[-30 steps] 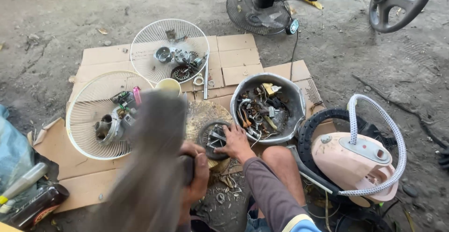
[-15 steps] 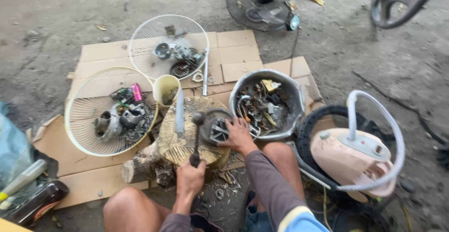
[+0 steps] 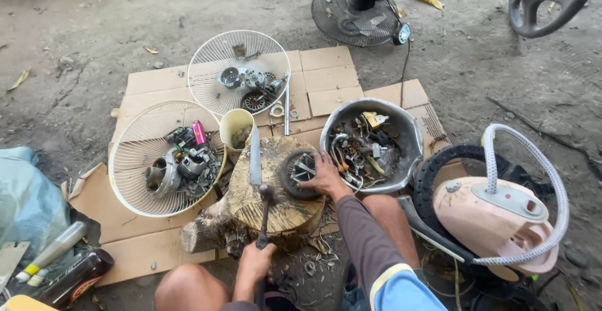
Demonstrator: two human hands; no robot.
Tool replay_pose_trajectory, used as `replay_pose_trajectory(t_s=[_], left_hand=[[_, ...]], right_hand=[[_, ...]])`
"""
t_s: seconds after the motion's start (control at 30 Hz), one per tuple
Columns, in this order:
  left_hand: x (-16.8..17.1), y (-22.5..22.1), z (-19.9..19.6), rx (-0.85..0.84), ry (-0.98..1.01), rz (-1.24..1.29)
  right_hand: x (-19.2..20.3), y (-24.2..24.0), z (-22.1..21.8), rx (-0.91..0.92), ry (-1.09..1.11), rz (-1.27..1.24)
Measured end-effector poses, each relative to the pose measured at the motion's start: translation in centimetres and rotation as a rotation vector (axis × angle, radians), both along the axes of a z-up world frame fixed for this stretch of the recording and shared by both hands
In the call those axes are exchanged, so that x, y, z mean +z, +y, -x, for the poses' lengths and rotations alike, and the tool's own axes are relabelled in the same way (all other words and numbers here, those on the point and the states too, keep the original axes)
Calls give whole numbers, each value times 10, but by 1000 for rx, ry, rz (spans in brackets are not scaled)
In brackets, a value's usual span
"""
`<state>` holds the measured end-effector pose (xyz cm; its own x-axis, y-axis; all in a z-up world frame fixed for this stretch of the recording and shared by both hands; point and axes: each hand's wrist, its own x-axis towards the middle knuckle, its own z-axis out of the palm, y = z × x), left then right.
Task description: Disassembling a fan motor assembly using a hammer and a metal chisel on the ground.
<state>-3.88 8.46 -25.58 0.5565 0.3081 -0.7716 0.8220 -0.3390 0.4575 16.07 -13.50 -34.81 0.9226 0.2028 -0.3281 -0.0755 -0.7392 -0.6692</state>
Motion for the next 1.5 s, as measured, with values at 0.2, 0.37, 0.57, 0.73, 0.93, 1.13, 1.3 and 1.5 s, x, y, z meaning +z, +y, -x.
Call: replay_pose_trajectory(t_s=[0.2, 0.37, 0.57, 0.73, 0.93, 1.13, 1.3, 1.5], left_hand=[[-5, 10, 2, 415, -9, 428], [-27, 23, 2, 597, 18, 576], [6, -5, 7, 474, -124, 377], [-22, -10, 10, 119, -323, 101], [-58, -17, -1, -113, -620, -32], [-11, -40, -3, -124, -427, -178], [9, -43, -6, -69, -726, -25], [179, -60, -23, -174, -1352, -344]], right_hand=[[21, -4, 14, 112, -10, 67], [36, -3, 34, 365, 52, 101], [28, 9, 55, 259, -11, 145], [21, 10, 53, 184, -111, 108], [13, 10, 48, 213, -134, 232], [8, 8, 51, 225, -178, 252], [18, 11, 46, 233, -111, 277], [27, 9, 48, 213, -103, 241]])
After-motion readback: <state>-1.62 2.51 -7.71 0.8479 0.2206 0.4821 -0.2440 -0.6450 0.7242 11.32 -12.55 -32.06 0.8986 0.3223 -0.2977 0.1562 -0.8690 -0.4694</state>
